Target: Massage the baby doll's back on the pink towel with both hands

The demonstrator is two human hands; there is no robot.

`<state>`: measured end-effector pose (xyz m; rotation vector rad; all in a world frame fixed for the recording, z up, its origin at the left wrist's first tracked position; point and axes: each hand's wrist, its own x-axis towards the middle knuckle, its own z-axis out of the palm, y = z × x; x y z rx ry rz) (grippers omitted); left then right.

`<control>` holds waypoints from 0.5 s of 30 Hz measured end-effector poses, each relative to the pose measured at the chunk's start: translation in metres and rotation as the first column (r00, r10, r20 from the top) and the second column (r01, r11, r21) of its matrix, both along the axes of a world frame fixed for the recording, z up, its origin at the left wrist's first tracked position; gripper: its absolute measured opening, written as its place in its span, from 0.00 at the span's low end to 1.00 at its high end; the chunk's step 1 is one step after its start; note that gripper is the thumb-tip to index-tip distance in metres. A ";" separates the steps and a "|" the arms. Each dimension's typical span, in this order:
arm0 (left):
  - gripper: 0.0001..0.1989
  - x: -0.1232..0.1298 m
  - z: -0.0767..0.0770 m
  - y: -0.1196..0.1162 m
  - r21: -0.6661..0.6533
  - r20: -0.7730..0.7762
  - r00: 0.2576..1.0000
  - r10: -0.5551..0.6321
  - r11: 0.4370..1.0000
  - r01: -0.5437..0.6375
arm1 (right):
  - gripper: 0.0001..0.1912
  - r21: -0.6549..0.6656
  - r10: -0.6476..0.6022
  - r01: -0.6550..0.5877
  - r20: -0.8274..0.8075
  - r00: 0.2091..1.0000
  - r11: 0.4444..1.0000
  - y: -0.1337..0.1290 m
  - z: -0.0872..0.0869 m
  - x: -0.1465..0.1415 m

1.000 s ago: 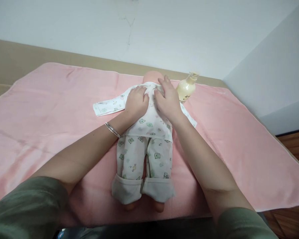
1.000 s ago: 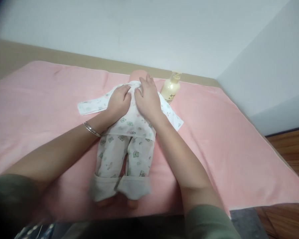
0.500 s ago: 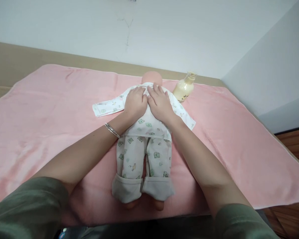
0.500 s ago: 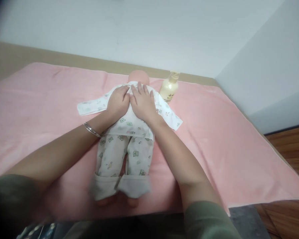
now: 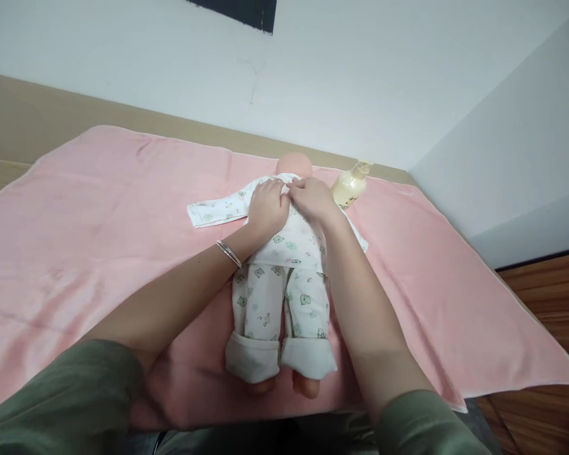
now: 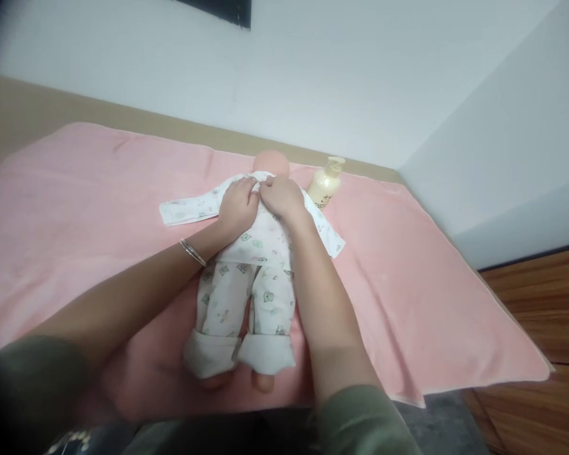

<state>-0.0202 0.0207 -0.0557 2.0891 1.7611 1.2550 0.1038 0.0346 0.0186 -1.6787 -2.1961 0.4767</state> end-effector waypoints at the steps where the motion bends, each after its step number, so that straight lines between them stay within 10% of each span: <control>1: 0.25 0.000 0.000 0.000 0.000 -0.001 1.000 -0.002 1.000 0.002 | 0.21 -0.013 -0.031 0.031 0.011 0.999 0.999 0.002 0.003 -0.002; 15: 0.26 -0.005 0.000 0.004 -0.026 0.090 0.995 -0.030 0.999 0.032 | 0.21 0.192 -0.139 0.155 -0.096 0.986 0.969 -0.008 -0.025 -0.017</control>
